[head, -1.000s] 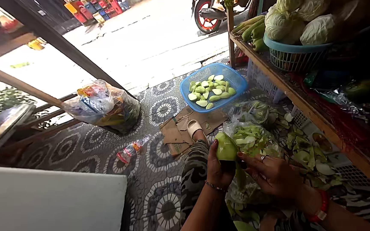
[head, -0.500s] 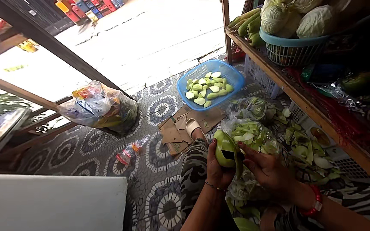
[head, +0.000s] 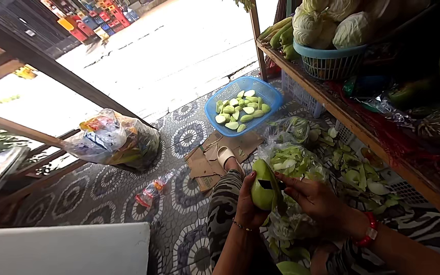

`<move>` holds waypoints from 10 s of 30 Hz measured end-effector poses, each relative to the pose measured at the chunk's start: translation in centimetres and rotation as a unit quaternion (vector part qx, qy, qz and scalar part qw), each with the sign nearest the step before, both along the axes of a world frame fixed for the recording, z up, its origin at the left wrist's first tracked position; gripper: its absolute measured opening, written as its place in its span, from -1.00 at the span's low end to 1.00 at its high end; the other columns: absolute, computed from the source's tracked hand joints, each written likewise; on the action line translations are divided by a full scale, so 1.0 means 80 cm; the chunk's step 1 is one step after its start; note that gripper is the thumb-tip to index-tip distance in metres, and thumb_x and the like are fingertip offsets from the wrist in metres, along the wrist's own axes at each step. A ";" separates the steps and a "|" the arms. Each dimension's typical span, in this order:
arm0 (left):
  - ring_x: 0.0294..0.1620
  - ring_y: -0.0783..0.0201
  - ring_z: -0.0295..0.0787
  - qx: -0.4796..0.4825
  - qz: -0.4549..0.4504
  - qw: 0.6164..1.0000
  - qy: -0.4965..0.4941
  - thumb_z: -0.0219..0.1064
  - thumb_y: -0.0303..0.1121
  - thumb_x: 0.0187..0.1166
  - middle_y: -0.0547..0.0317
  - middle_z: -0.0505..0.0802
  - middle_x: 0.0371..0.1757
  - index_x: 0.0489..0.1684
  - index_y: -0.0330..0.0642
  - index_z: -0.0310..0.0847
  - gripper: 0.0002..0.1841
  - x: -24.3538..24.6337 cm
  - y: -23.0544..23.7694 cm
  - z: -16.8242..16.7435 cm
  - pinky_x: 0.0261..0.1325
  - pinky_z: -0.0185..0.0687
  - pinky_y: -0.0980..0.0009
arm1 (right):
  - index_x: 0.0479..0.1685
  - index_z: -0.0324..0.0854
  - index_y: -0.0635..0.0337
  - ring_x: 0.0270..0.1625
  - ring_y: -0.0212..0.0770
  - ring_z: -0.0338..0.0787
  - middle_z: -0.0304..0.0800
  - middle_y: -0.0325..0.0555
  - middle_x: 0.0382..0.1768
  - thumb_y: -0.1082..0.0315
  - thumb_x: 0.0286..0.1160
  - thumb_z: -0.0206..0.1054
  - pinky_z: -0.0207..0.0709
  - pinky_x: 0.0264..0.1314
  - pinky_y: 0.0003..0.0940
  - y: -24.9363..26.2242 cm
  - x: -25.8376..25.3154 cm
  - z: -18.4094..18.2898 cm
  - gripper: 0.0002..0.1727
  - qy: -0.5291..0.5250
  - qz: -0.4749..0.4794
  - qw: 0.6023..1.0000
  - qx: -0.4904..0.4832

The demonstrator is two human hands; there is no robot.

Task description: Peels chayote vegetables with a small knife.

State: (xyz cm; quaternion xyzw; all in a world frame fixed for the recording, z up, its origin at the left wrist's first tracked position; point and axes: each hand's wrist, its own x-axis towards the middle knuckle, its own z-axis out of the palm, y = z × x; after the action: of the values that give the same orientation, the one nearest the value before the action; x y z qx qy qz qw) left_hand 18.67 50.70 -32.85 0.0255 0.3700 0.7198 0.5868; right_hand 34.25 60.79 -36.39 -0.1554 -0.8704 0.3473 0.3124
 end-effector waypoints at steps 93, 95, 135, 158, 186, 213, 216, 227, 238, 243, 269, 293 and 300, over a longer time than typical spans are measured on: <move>-0.15 0.37 0.89 -0.032 0.093 0.986 0.133 -0.58 0.23 0.78 0.23 0.88 -0.14 0.32 -0.11 0.38 -0.26 0.036 0.018 0.001 -0.16 0.85 0.41 | 0.82 0.06 0.36 0.28 -0.31 0.73 0.65 0.20 0.42 0.19 0.49 0.49 0.57 0.36 -0.40 -0.029 -0.002 0.037 -0.05 -0.026 0.078 0.902 -0.423; -0.09 0.54 0.83 -0.065 0.112 0.955 0.268 -0.58 0.15 0.82 0.36 0.85 -0.10 0.34 -0.17 0.31 -0.32 0.043 0.019 -0.002 -0.01 0.79 0.53 | 0.80 0.14 0.33 0.07 -0.25 0.78 0.75 0.23 0.24 0.18 0.46 0.50 0.63 0.14 -0.33 -0.029 -0.003 0.040 -0.08 -0.029 0.046 0.925 -0.376; -0.23 0.15 0.87 -0.075 0.109 0.990 -0.051 -0.25 -0.04 0.83 -0.04 0.84 -0.04 0.17 -0.16 0.49 -0.53 0.005 0.016 0.001 -0.30 0.81 0.28 | 0.71 0.33 0.25 -0.28 -0.45 0.56 0.70 -0.15 -0.21 -0.01 0.82 0.00 0.51 -0.12 -0.47 0.024 0.001 0.045 -0.35 -0.037 -0.082 0.967 -0.239; -0.30 0.12 0.82 -0.082 0.173 0.981 -0.039 -0.16 -0.11 0.89 -0.06 0.78 -0.18 0.17 -0.24 0.47 -0.60 0.003 0.020 0.001 -0.24 0.80 0.25 | 0.46 0.70 0.01 -0.57 0.02 0.62 0.67 0.00 -0.54 -0.03 0.82 -0.09 0.36 -0.57 -0.18 -0.026 -0.012 0.011 -0.44 -0.057 -0.064 0.944 0.319; -0.07 0.30 0.84 0.042 0.267 0.954 0.130 -0.21 -0.19 0.82 0.06 0.79 0.00 0.41 -0.20 0.31 -0.60 0.015 0.023 -0.007 -0.02 0.82 0.36 | 0.63 0.52 0.11 -0.07 -0.52 0.76 0.88 -0.15 0.16 0.10 0.88 -0.04 0.59 0.05 -0.57 -0.025 -0.035 0.033 -0.48 -0.029 -0.014 0.982 -0.187; -0.24 0.30 0.87 -0.019 0.087 0.991 0.103 -0.33 -0.15 0.86 0.08 0.84 -0.17 0.21 -0.21 0.45 -0.55 0.006 -0.007 0.001 -0.15 0.83 0.40 | 0.55 0.65 -0.17 -0.52 -0.16 0.66 0.74 -0.09 -0.48 0.06 0.80 -0.02 0.52 -0.48 -0.23 -0.018 0.005 0.018 -0.51 -0.046 0.032 0.998 -0.029; -0.22 0.34 0.87 0.004 0.114 0.985 0.132 -0.36 -0.17 0.84 0.13 0.86 -0.16 0.24 -0.20 0.44 -0.53 0.007 -0.002 -0.001 -0.14 0.83 0.42 | 0.60 0.60 -0.12 -0.31 -0.12 0.80 0.89 -0.01 -0.24 0.10 0.83 -0.01 0.65 -0.23 -0.12 -0.012 -0.002 0.019 -0.51 -0.040 0.064 0.992 -0.101; -0.24 0.16 0.91 0.001 -0.083 0.996 -0.026 -0.17 -0.05 0.79 0.03 0.89 -0.19 0.03 -0.10 0.66 -0.54 -0.007 -0.013 -0.003 -0.32 0.84 0.26 | 0.52 0.67 -0.19 -0.42 -0.13 0.70 0.79 -0.02 -0.37 0.06 0.81 0.03 0.56 -0.37 -0.18 0.000 0.001 0.007 -0.54 -0.035 0.053 0.997 -0.052; -0.22 0.20 0.89 -0.025 -0.043 0.998 0.044 -0.28 -0.08 0.82 0.07 0.88 -0.19 0.09 -0.11 0.59 -0.51 -0.002 -0.015 -0.004 -0.26 0.84 0.28 | 0.48 0.71 -0.22 -0.44 -0.14 0.64 0.72 -0.04 -0.41 0.23 0.73 0.09 0.50 -0.41 -0.25 -0.005 -0.006 0.003 -0.55 -0.035 0.019 0.998 -0.037; -0.25 0.12 0.88 -0.022 -0.061 0.997 -0.040 -0.25 -0.01 0.81 -0.04 0.85 -0.15 0.09 -0.19 0.59 -0.47 -0.005 -0.008 -0.004 -0.34 0.80 0.30 | 0.50 0.69 -0.10 -0.37 -0.32 0.65 0.76 -0.09 -0.32 0.16 0.83 0.05 0.54 -0.31 -0.43 0.007 -0.009 0.002 -0.57 0.033 -0.027 0.998 -0.041; -0.17 0.29 0.84 -0.094 0.040 0.976 0.192 -0.35 -0.25 0.88 0.05 0.83 -0.10 0.44 -0.28 0.46 -0.50 0.005 -0.001 -0.002 -0.07 0.79 0.38 | 0.52 0.68 -0.15 -0.59 -0.19 0.60 0.64 -0.14 -0.58 0.08 0.80 -0.04 0.43 -0.58 -0.29 -0.005 0.001 0.002 -0.50 -0.047 0.043 0.998 0.028; -0.20 0.19 0.85 -0.113 0.057 0.986 0.105 -0.35 -0.12 0.90 0.00 0.84 -0.14 0.21 -0.22 0.55 -0.48 0.008 0.005 0.002 -0.17 0.80 0.28 | 0.77 0.30 0.15 -0.39 -0.68 0.43 0.60 -0.39 -0.32 0.12 0.83 -0.01 0.36 -0.26 -0.74 0.014 -0.002 0.010 -0.40 -0.024 0.128 0.964 -0.233; -0.10 0.30 0.83 -0.063 0.022 0.970 0.232 -0.44 -0.27 0.82 0.06 0.83 -0.03 0.53 -0.31 0.38 -0.44 0.002 -0.002 -0.003 0.02 0.78 0.35 | 0.73 0.43 -0.04 -0.64 -0.25 0.48 0.53 -0.20 -0.67 -0.03 0.80 -0.11 0.36 -0.58 -0.26 0.013 0.016 0.018 -0.38 -0.094 0.138 0.985 -0.048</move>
State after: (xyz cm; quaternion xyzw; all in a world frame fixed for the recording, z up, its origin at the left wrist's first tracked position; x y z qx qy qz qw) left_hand 18.80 50.52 -33.12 0.1466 0.5409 0.6823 0.4695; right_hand 35.54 61.82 -34.92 -0.0807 -0.8912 0.4127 0.1701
